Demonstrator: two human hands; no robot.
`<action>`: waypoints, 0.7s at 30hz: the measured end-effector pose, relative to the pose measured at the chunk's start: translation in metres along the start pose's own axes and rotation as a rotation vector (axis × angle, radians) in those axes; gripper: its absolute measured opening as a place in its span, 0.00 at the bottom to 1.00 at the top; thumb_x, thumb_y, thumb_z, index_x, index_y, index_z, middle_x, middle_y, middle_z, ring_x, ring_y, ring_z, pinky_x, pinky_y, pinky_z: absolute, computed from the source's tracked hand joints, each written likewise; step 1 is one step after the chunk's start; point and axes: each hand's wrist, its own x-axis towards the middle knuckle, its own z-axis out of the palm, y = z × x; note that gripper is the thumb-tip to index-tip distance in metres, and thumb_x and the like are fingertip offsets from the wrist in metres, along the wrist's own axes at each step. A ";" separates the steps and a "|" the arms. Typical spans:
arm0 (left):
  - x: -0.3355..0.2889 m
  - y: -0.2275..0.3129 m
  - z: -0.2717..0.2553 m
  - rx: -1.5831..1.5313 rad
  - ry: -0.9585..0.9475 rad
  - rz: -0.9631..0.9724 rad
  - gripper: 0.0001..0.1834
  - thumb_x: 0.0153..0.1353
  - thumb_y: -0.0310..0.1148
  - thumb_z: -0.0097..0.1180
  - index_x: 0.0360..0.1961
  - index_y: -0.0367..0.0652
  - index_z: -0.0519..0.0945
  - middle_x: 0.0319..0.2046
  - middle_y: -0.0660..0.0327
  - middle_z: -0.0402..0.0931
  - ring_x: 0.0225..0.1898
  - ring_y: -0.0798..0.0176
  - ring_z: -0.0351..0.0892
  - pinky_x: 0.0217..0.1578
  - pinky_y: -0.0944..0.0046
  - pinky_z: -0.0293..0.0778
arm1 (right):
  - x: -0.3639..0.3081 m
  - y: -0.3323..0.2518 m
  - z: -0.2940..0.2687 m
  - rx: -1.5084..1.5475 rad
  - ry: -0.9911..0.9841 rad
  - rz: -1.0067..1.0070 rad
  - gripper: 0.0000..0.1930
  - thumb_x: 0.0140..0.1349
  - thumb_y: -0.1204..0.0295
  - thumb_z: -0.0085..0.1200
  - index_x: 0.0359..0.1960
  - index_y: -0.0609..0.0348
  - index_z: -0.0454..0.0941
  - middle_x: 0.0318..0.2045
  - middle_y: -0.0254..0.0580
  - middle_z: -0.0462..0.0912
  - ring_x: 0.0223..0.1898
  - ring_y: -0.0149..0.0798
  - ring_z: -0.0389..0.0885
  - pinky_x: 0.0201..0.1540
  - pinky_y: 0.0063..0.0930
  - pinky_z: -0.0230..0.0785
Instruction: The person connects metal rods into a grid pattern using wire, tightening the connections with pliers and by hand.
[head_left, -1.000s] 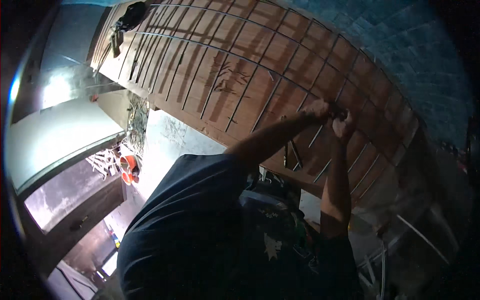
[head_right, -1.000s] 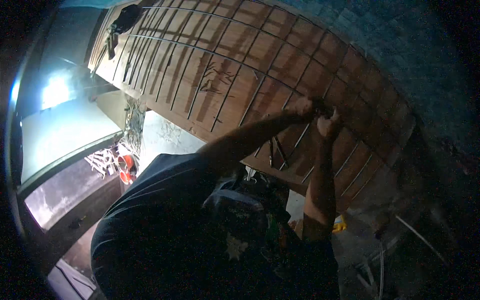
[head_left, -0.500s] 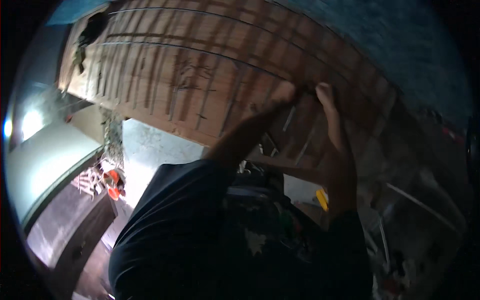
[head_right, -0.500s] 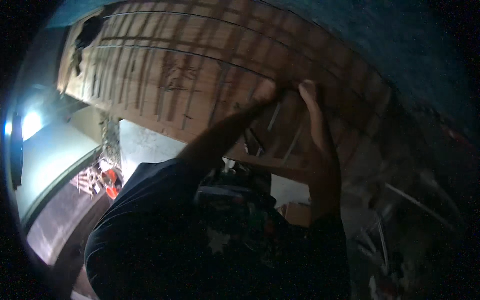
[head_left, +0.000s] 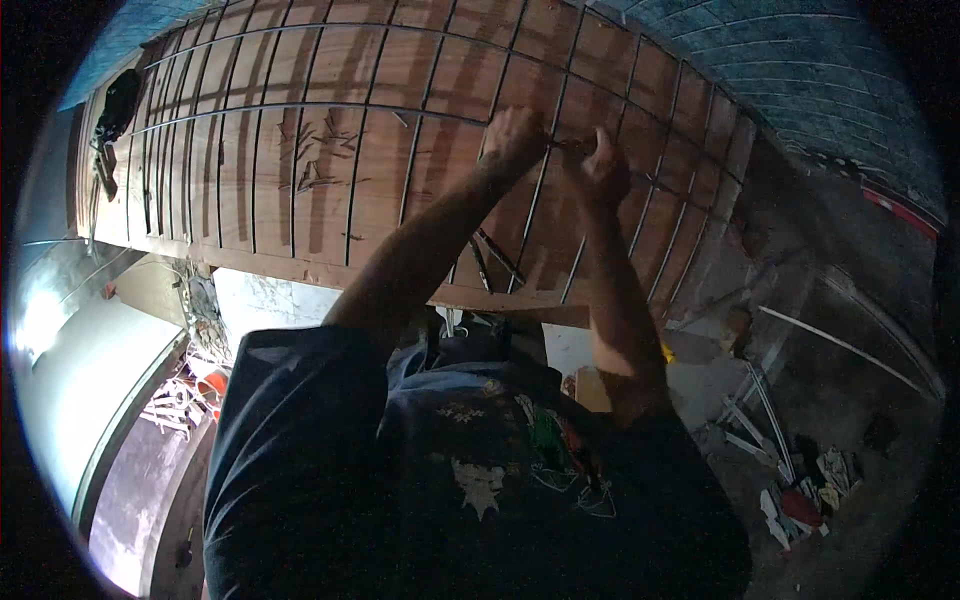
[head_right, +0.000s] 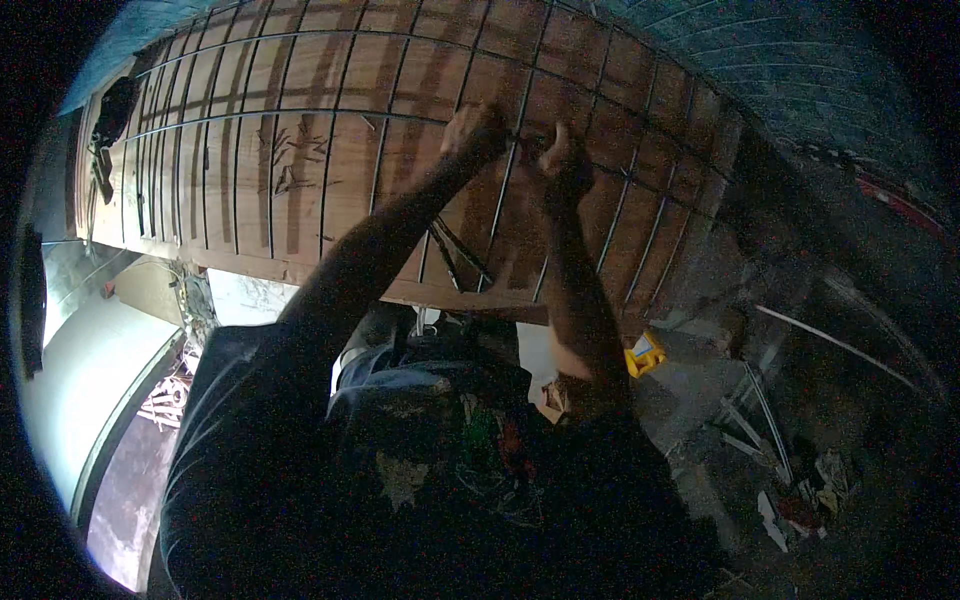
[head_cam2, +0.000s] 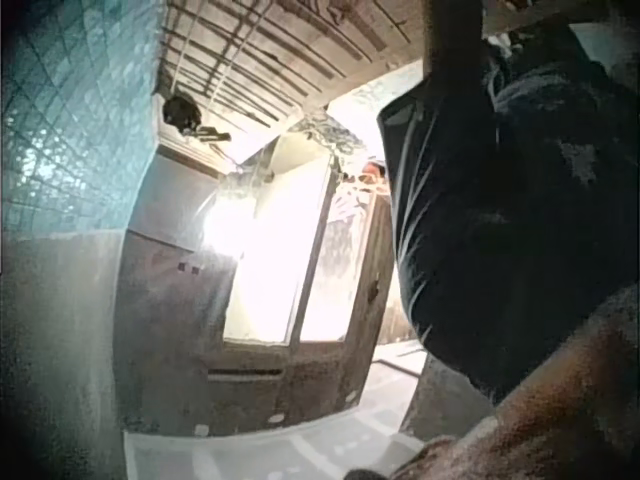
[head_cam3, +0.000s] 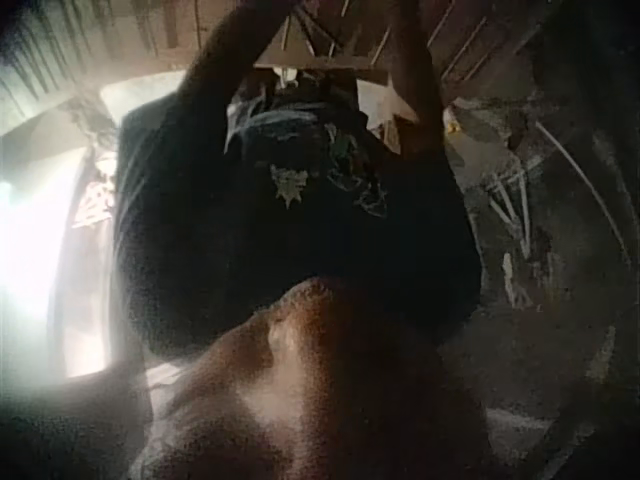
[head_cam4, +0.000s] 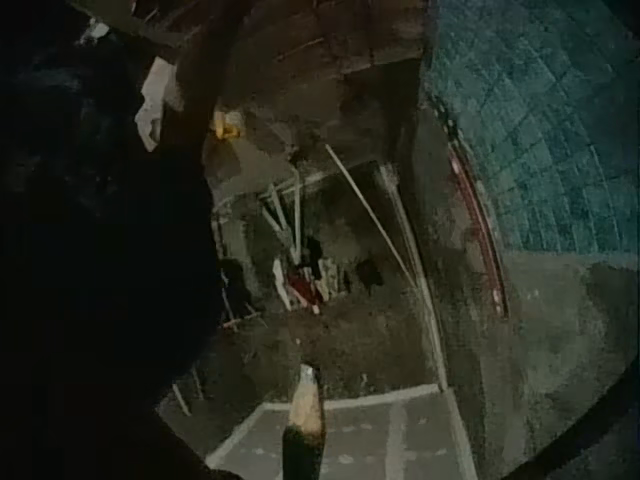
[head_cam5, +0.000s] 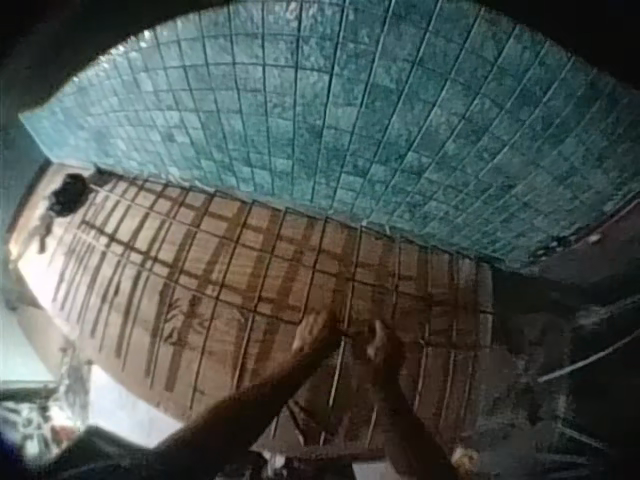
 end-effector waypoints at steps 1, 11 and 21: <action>-0.010 0.006 0.008 -0.064 -0.040 -0.091 0.18 0.62 0.45 0.57 0.51 0.53 0.81 0.52 0.55 0.77 0.57 0.54 0.75 0.55 0.56 0.72 | 0.015 0.008 0.001 -0.011 0.066 -0.100 0.11 0.64 0.70 0.53 0.45 0.60 0.80 0.32 0.52 0.84 0.29 0.52 0.84 0.30 0.42 0.75; 0.015 0.045 -0.063 -0.208 -0.204 0.019 0.19 0.61 0.48 0.58 0.43 0.46 0.83 0.43 0.51 0.81 0.46 0.53 0.82 0.45 0.54 0.76 | -0.032 0.079 0.074 0.150 -0.336 0.144 0.10 0.64 0.68 0.54 0.40 0.62 0.80 0.33 0.48 0.84 0.32 0.47 0.84 0.33 0.43 0.73; -0.023 0.053 -0.046 -0.029 -0.372 -0.026 0.15 0.64 0.44 0.55 0.43 0.46 0.83 0.37 0.55 0.82 0.39 0.54 0.84 0.37 0.55 0.79 | 0.034 0.047 0.009 -0.022 -0.520 0.045 0.14 0.64 0.61 0.57 0.30 0.62 0.78 0.25 0.52 0.80 0.26 0.47 0.81 0.29 0.41 0.72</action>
